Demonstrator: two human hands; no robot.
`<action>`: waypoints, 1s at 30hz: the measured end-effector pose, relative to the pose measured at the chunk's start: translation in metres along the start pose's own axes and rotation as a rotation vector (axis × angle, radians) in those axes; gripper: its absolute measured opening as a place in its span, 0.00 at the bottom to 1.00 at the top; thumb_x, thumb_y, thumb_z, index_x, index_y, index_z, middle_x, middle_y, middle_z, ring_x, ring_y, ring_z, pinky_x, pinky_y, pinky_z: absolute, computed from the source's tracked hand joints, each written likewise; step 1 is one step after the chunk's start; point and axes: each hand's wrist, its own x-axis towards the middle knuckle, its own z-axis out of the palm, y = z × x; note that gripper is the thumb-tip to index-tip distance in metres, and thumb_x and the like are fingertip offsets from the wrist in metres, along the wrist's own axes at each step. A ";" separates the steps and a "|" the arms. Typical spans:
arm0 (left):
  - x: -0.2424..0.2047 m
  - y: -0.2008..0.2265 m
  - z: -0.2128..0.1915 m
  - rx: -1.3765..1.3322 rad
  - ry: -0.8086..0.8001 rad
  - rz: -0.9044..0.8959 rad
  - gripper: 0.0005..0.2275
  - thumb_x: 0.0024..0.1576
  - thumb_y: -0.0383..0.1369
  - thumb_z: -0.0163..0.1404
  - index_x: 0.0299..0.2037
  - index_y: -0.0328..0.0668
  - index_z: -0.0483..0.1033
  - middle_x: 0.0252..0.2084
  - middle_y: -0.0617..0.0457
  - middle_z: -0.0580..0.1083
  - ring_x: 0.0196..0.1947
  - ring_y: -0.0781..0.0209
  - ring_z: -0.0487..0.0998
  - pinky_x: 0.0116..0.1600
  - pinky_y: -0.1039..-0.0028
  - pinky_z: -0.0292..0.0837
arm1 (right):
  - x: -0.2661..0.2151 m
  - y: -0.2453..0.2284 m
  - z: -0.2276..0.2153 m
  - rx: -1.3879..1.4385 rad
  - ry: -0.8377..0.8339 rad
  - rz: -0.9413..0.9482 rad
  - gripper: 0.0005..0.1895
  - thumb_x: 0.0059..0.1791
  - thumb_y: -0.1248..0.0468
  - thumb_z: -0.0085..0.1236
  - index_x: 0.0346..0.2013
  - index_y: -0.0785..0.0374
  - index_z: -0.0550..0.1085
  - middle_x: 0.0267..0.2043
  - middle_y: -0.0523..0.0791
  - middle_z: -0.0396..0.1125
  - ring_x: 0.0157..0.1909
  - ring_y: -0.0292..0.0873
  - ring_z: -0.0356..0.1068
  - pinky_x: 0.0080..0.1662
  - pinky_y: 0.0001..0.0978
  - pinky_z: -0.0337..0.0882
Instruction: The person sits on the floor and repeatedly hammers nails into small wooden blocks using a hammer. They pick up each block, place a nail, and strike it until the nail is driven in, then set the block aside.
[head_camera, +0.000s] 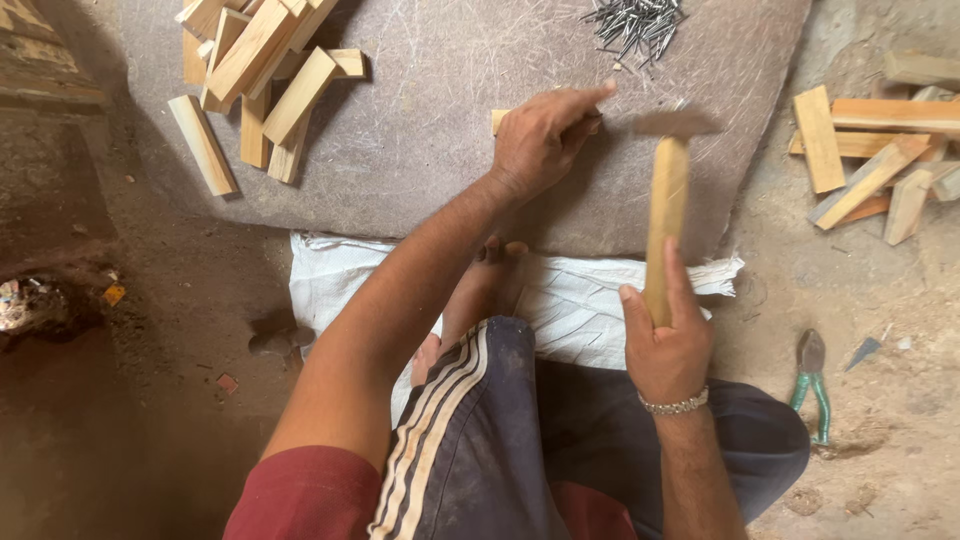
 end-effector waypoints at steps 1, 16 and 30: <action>0.000 -0.001 -0.001 -0.038 -0.001 -0.024 0.23 0.63 0.34 0.56 0.67 0.61 0.64 0.41 0.67 0.81 0.37 0.71 0.82 0.39 0.77 0.80 | 0.004 -0.004 -0.003 -0.002 0.057 -0.129 0.34 0.54 0.67 0.61 0.72 0.73 0.59 0.67 0.63 0.65 0.66 0.56 0.70 0.61 0.39 0.74; 0.005 0.012 -0.030 -0.147 -0.062 -0.061 0.46 0.54 0.33 0.64 0.76 0.65 0.39 0.50 0.57 0.75 0.43 0.61 0.81 0.50 0.68 0.79 | 0.022 -0.033 -0.028 -0.066 0.234 -0.359 0.31 0.55 0.69 0.64 0.70 0.73 0.61 0.54 0.58 0.71 0.51 0.55 0.77 0.50 0.41 0.78; 0.023 0.023 -0.037 -0.084 -0.261 -0.138 0.27 0.61 0.31 0.53 0.70 0.52 0.56 0.53 0.51 0.75 0.46 0.58 0.82 0.48 0.69 0.80 | 0.006 -0.019 0.005 0.016 -0.019 0.029 0.36 0.51 0.65 0.62 0.72 0.68 0.60 0.69 0.59 0.64 0.66 0.54 0.69 0.62 0.40 0.71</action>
